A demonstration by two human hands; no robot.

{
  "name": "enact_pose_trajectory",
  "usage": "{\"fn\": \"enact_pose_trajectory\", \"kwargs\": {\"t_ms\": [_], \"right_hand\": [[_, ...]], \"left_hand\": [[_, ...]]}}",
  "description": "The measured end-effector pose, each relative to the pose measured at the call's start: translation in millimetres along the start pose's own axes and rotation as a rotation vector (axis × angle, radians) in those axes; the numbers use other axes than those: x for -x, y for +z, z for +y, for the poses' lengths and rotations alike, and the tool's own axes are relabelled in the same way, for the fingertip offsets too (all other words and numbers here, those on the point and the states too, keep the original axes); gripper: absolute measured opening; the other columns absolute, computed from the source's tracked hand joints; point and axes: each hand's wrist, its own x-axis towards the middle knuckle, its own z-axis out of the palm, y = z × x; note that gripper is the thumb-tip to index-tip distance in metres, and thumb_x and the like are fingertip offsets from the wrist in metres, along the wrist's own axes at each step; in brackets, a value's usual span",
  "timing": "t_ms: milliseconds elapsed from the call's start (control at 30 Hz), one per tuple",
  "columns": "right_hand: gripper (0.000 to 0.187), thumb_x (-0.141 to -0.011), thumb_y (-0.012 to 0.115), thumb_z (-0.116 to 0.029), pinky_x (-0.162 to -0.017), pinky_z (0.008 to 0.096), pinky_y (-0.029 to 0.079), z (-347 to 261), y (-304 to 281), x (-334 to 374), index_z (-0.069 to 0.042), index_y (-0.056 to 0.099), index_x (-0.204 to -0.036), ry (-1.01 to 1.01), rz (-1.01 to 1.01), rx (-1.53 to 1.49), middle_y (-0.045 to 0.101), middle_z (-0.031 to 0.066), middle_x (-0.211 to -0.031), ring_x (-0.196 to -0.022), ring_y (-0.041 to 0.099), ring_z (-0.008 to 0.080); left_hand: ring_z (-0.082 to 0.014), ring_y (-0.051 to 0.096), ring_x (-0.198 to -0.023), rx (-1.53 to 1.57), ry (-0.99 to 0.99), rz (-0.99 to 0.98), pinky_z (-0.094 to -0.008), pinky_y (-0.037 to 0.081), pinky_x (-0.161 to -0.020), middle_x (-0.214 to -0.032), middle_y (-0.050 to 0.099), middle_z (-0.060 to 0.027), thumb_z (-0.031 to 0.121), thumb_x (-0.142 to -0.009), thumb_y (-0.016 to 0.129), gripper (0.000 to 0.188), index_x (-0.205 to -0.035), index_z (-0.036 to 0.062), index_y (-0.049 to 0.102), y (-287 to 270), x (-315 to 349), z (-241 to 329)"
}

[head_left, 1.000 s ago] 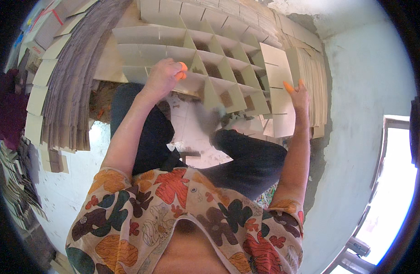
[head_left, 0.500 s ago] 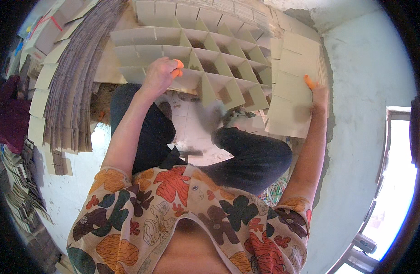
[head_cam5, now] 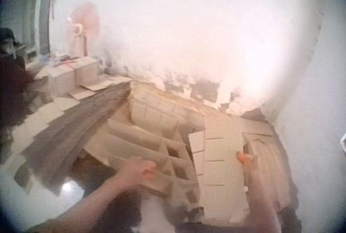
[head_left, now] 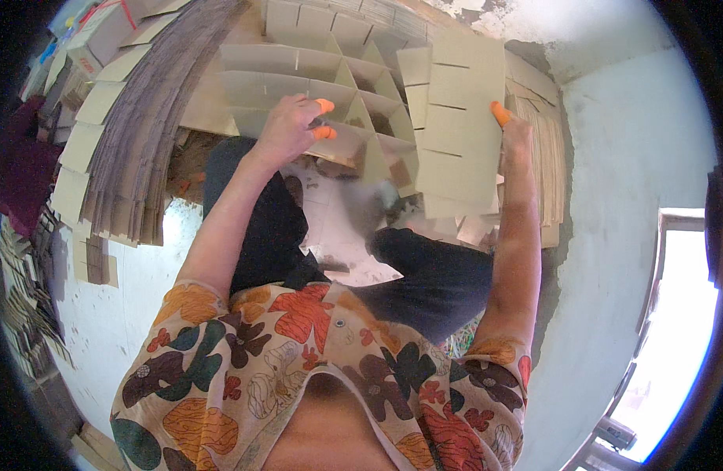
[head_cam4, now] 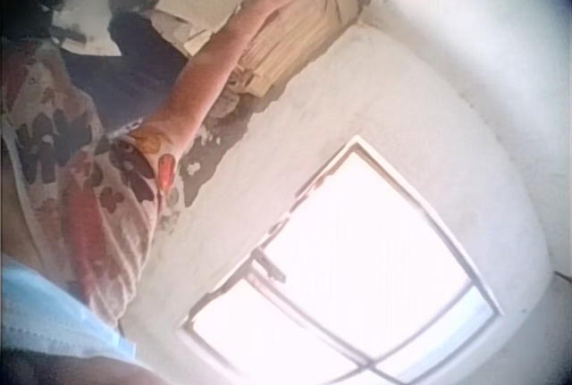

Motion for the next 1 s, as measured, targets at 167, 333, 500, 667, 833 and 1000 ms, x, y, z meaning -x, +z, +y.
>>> {"fn": "enact_pose_trajectory", "kwargs": {"t_ms": [167,333,500,667,833,1000], "right_hand": [[0.034,-0.082,0.066,-0.020,-0.063,0.0280,0.047,-24.1,-26.4,-1.2,0.005,0.064,-0.105,-0.232,0.160,0.001,0.065,0.0080,-0.087,-0.073,0.058,0.0127],[0.044,-0.077,0.072,-0.014,-0.057,0.0253,0.046,-69.4,12.0,37.5,0.003,0.059,-0.115,-0.577,0.104,0.071,0.068,0.0070,-0.085,-0.066,0.055,0.0080],[0.049,-0.071,0.076,-0.010,-0.052,0.0275,0.044,-74.5,102.6,49.6,-0.001,0.060,-0.117,-0.779,-0.077,0.304,0.065,0.0121,-0.073,-0.057,0.050,0.0083],[0.049,-0.071,0.075,-0.011,-0.053,0.0253,0.043,-85.1,158.9,60.7,0.002,0.059,-0.116,-0.945,-0.040,0.489,0.059,0.0075,-0.062,-0.053,0.047,0.0099],[0.041,-0.074,0.069,-0.008,-0.057,0.0295,0.045,-78.7,188.7,48.4,0.002,0.060,-0.112,-1.031,-0.095,0.482,0.062,0.0158,-0.070,-0.055,0.052,0.0154],[0.035,-0.076,0.066,-0.009,-0.066,0.0324,0.048,-69.6,207.6,39.4,0.002,0.061,-0.109,-0.977,-0.199,0.473,0.065,0.0190,-0.080,-0.066,0.060,0.0193]], "left_hand": [[-0.0279,0.058,-0.091,-0.025,-0.001,0.023,-0.0365,0.045,-0.081,-0.096,0.065,-0.0101,0.021,-0.062,0.079,0.044,-0.100,0.0043,0.064,-40.1,8.6,-14.2],[-0.0265,0.057,-0.090,-0.072,0.025,0.025,-0.0372,0.042,-0.084,-0.090,0.064,-0.0092,0.023,-0.062,0.078,0.042,-0.098,0.0061,0.064,-44.4,18.6,-32.5],[-0.0268,0.057,-0.079,-0.042,-0.028,-0.060,-0.0374,0.042,-0.077,-0.082,0.064,-0.0083,0.015,-0.065,0.074,0.028,-0.090,0.0085,0.065,-33.2,24.5,-46.1],[-0.0263,0.057,-0.071,-0.019,0.003,-0.022,-0.0359,0.042,-0.073,-0.072,0.061,-0.0067,0.011,-0.067,0.070,0.017,-0.082,0.0077,0.062,-21.2,23.3,-50.6],[-0.0266,0.056,-0.070,-0.007,0.021,-0.008,-0.0363,0.041,-0.072,-0.071,0.060,-0.0075,0.011,-0.068,0.069,0.014,-0.079,0.0075,0.062,-20.1,25.0,-53.2],[-0.0279,0.056,-0.071,-0.024,0.011,-0.012,-0.0370,0.042,-0.071,-0.070,0.059,-0.0080,0.012,-0.068,0.070,0.014,-0.078,0.0075,0.061,-20.8,23.5,-48.6]]}}
